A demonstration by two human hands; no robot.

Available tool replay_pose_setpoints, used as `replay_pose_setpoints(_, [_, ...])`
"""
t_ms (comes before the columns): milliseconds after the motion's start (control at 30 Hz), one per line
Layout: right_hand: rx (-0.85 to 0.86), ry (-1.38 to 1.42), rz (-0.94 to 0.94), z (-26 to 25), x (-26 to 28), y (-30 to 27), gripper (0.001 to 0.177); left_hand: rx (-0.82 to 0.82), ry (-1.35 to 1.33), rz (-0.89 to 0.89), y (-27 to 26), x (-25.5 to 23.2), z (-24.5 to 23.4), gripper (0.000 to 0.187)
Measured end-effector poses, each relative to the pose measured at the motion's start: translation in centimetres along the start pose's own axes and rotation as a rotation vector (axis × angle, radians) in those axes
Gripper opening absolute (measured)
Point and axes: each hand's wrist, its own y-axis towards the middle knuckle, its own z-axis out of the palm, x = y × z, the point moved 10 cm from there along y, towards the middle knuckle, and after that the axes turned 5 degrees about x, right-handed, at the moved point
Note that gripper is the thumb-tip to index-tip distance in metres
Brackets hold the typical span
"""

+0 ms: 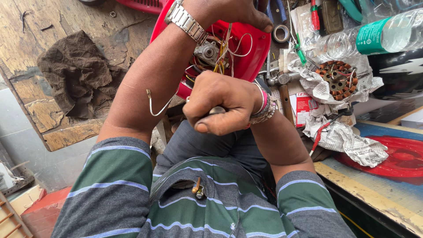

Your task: The person uses a screwdriver to tighten screws on a small motor assembly held in a red plastic container. They then manipulate the internal wires and connect a white power cord to the motor assembly.

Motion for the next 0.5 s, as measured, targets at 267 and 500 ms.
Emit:
replay_pose_setpoints(267, [-0.209, -0.069, 0.068, -1.4, -0.6, 0.2, 0.027, 0.001, -0.043, 0.028, 0.0, -0.8, -2.3, 0.051])
replay_pose_setpoints(500, [-0.949, -0.273, -0.081, -3.8, -0.3, -5.4, 0.029, 0.068, 0.111, -0.132, 0.4, 0.5, -2.9, 0.055])
